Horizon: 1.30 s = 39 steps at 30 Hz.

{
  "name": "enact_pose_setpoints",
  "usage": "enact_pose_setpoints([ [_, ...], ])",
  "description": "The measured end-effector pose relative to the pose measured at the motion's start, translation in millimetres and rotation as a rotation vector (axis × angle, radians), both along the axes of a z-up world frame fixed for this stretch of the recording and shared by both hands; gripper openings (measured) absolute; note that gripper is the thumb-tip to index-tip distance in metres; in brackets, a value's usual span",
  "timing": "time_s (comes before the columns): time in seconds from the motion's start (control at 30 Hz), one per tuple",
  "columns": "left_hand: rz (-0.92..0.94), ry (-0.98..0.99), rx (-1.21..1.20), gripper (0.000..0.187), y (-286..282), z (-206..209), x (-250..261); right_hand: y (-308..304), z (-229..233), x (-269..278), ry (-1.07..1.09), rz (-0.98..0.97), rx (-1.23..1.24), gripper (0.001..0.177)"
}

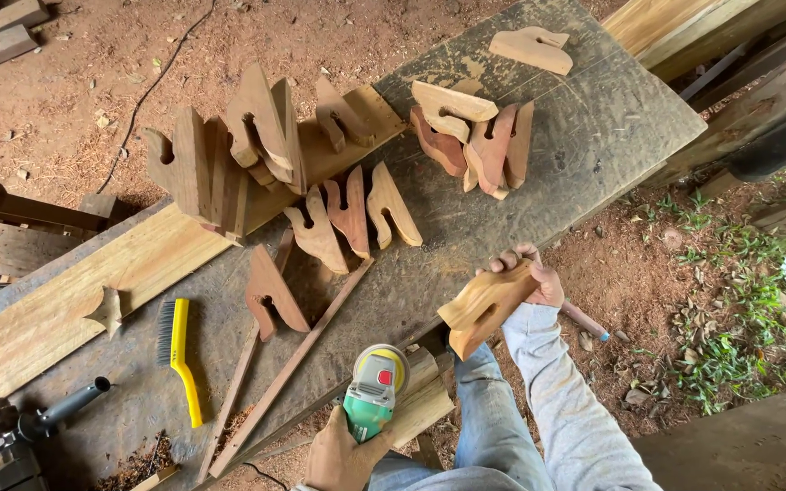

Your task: Sanding small, decorative wooden pieces using an electric power sander on a wooden workbench.

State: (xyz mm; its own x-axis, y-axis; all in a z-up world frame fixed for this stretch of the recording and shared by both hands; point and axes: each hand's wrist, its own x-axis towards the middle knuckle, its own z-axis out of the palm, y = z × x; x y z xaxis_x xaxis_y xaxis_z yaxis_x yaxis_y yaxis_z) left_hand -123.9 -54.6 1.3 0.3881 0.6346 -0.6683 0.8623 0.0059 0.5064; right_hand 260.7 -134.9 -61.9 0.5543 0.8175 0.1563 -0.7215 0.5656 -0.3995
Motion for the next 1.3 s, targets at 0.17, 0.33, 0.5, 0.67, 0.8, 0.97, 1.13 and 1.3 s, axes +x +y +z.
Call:
enact_pose_setpoints([
  [0.17, 0.025, 0.113, -0.102, 0.065, 2, 13, 6, 12, 9, -16, 0.174, -0.355, -0.396, 0.021],
  [0.33, 0.054, 0.121, -0.093, 0.066, 0, 1, 6, -20, -93, -2, 0.393, -0.47, -0.633, 0.023],
  [0.5, 0.165, -0.115, -0.078, 0.061, -3, 39, 23, -70, -217, 28, 0.756, -0.101, -0.463, 0.082],
  [0.67, 0.065, -0.434, 0.083, 0.053, 13, 53, 59, -43, -202, -24, 0.915, -0.427, -0.841, 0.056],
  [0.8, -0.166, -0.244, 0.296, 0.059, 27, 23, 97, -50, -242, -22, 0.84, -0.368, -0.855, 0.057],
  [0.97, -0.417, -0.2, 0.404, 0.048, 40, 28, 144, -46, -215, -42, 0.704, -0.46, -0.792, 0.032],
  [1.13, -0.384, -0.08, 0.44, 0.062, 34, -6, 164, -43, -243, -19, 0.99, -0.342, -1.008, 0.048],
  [1.3, -0.466, -0.099, 0.566, 0.055, 33, -28, 171, -45, -255, -23, 0.96, -0.364, -0.985, 0.049],
])
